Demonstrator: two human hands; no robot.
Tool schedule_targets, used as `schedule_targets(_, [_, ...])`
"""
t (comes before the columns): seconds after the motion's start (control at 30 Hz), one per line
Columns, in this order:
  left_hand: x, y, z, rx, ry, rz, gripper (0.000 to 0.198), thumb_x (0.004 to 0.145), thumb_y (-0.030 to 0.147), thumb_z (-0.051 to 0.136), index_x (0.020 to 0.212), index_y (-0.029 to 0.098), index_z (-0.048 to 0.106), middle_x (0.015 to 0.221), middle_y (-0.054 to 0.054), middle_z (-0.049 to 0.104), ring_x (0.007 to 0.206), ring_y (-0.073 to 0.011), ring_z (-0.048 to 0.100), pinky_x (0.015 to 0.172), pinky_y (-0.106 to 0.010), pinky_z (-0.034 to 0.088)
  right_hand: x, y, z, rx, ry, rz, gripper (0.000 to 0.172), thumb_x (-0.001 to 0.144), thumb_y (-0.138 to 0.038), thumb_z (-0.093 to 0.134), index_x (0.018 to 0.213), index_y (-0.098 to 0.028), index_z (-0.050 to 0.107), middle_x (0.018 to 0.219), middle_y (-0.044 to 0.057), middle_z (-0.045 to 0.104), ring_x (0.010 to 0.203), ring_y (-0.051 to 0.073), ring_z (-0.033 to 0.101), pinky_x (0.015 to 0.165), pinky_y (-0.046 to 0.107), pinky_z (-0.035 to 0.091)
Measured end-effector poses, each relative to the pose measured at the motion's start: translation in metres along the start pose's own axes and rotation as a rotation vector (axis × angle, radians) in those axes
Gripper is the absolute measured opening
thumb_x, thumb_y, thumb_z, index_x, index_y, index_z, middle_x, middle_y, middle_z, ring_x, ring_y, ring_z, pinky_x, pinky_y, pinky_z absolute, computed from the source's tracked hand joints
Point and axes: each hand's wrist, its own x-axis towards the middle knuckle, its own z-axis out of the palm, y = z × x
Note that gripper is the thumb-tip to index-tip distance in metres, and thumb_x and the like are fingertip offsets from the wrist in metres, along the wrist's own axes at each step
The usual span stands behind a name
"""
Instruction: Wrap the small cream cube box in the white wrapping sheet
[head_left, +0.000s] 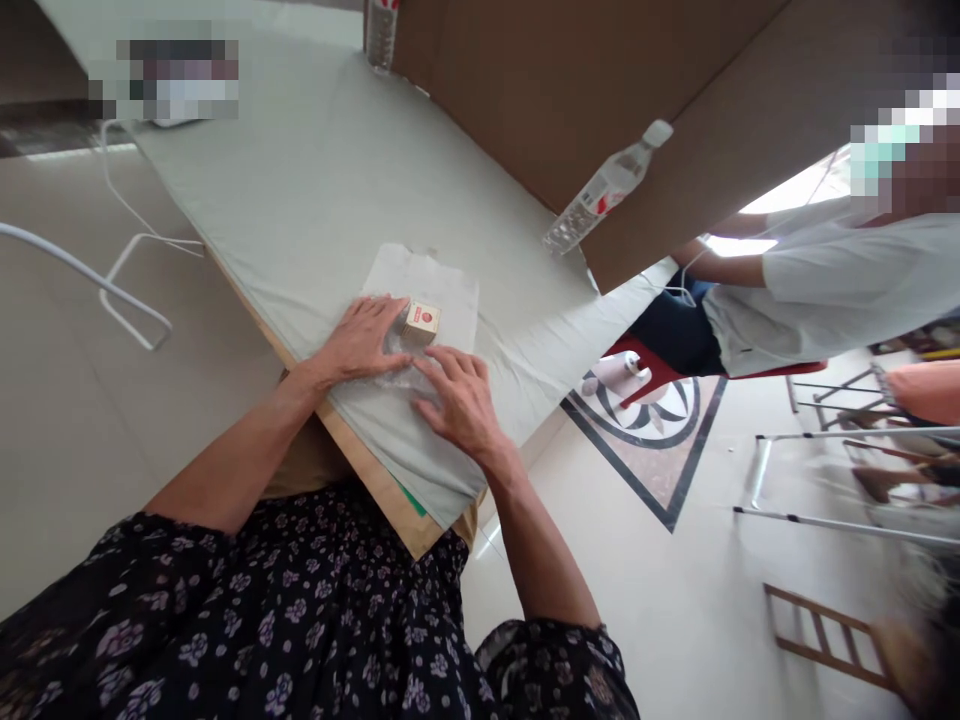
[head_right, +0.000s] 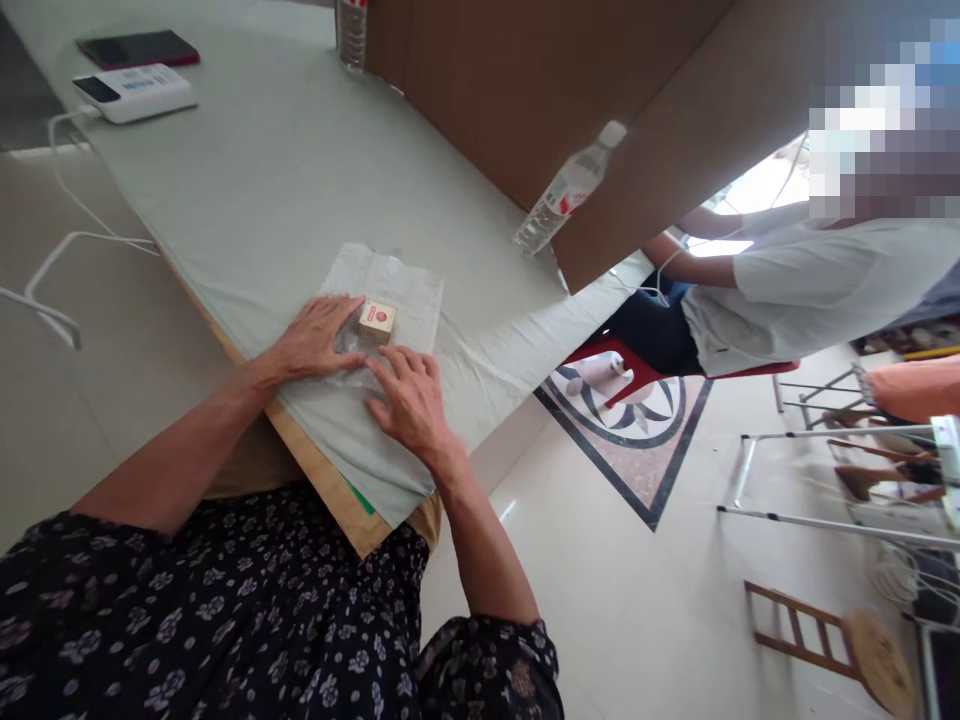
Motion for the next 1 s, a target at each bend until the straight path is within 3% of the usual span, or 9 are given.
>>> schedule_targets(0.1, [-0.005, -0.001, -0.007, -0.117, 0.085, -0.038, 0.08, 0.087, 0.057, 0.061, 0.153, 0.014, 0.048, 0.16, -0.018, 0.051, 0.156, -0.0376, 0.036, 0.129, -0.055, 0.025, 0.006, -0.003, 0.012, -0.037, 0.027, 0.046, 0.024, 0.094, -0.013, 0.06, 0.11, -0.023, 0.076, 0.135, 0.011, 0.073, 0.131, 0.028, 0.061, 0.111, 0.046, 0.04])
schedule_targets(0.23, [-0.019, 0.0, -0.029, -0.316, 0.093, -0.019, 0.072, 0.093, 0.064, 0.051, 0.146, 0.015, 0.057, 0.159, -0.017, 0.053, 0.157, -0.0334, 0.037, 0.126, -0.05, 0.033, 0.021, 0.005, 0.02, 0.081, 0.191, 0.135, 0.021, 0.098, -0.017, 0.056, 0.099, -0.023, 0.076, 0.12, 0.008, 0.079, 0.115, 0.024, 0.069, 0.102, 0.042, 0.044])
schedule_targets(0.33, [-0.02, 0.002, -0.037, -0.26, 0.08, 0.032, 0.073, 0.083, 0.068, 0.067, 0.136, 0.018, 0.065, 0.154, -0.015, 0.059, 0.154, -0.0358, 0.04, 0.127, -0.052, 0.03, 0.03, 0.012, 0.019, 0.188, 0.267, 0.197, 0.019, 0.1, -0.024, 0.056, 0.096, -0.023, 0.074, 0.112, 0.009, 0.08, 0.108, 0.024, 0.071, 0.096, 0.04, 0.047])
schedule_targets(0.43, [-0.007, 0.008, -0.034, -0.175, 0.115, 0.029, 0.052, 0.076, 0.053, 0.078, 0.115, 0.02, 0.073, 0.146, -0.014, 0.066, 0.148, -0.0365, 0.048, 0.126, -0.052, 0.033, 0.037, 0.018, 0.014, 0.264, 0.324, 0.271, 0.018, 0.098, -0.029, 0.056, 0.09, -0.023, 0.071, 0.102, 0.008, 0.079, 0.098, 0.023, 0.071, 0.089, 0.038, 0.049])
schedule_targets(0.53, [0.01, 0.017, -0.027, -0.242, 0.175, -0.021, 0.022, 0.08, 0.039, 0.072, 0.091, 0.02, 0.071, 0.131, -0.012, 0.074, 0.132, -0.0316, 0.062, 0.116, -0.046, 0.043, 0.046, 0.024, 0.011, 0.311, 0.39, 0.335, 0.015, 0.094, -0.032, 0.06, 0.083, -0.023, 0.067, 0.094, 0.007, 0.076, 0.091, 0.022, 0.069, 0.086, 0.037, 0.05])
schedule_targets(0.63, [0.023, 0.026, -0.019, -0.36, 0.235, -0.132, 0.017, 0.079, 0.036, 0.068, 0.079, 0.019, 0.065, 0.111, -0.008, 0.077, 0.105, -0.0246, 0.069, 0.096, -0.037, 0.052, 0.056, 0.032, 0.01, 0.423, 0.413, 0.366, 0.014, 0.088, -0.034, 0.064, 0.079, -0.024, 0.064, 0.094, 0.006, 0.075, 0.092, 0.021, 0.068, 0.089, 0.036, 0.051])
schedule_targets(0.77, [0.029, 0.03, -0.011, -0.483, 0.287, -0.3, 0.02, 0.075, 0.035, 0.068, 0.07, 0.019, 0.058, 0.072, 0.001, 0.064, 0.066, -0.0131, 0.053, 0.065, -0.027, 0.044, 0.066, 0.042, 0.016, 0.715, 0.354, 0.443, 0.018, 0.083, -0.039, 0.066, 0.078, -0.022, 0.064, 0.105, 0.007, 0.075, 0.097, 0.02, 0.068, 0.091, 0.035, 0.051])
schedule_targets(0.9, [0.031, 0.029, -0.006, -0.594, 0.293, -0.321, 0.021, 0.072, 0.033, 0.07, 0.067, 0.019, 0.056, 0.062, 0.005, 0.052, 0.06, -0.0102, 0.042, 0.058, -0.024, 0.037, 0.07, 0.046, 0.026, 0.897, 0.312, 0.514, 0.025, 0.081, -0.047, 0.067, 0.081, -0.022, 0.063, 0.083, 0.001, 0.07, 0.08, 0.016, 0.062, 0.077, 0.03, 0.05])
schedule_targets(1.0, [0.031, 0.029, -0.006, -0.65, 0.297, -0.321, 0.021, 0.071, 0.033, 0.071, 0.067, 0.019, 0.056, 0.061, 0.006, 0.051, 0.059, -0.0097, 0.041, 0.056, -0.024, 0.034, 0.069, 0.045, 0.03, 0.903, 0.336, 0.514, 0.027, 0.079, -0.049, 0.067, 0.08, -0.023, 0.062, 0.081, 0.0, 0.068, 0.078, 0.015, 0.06, 0.075, 0.03, 0.049])
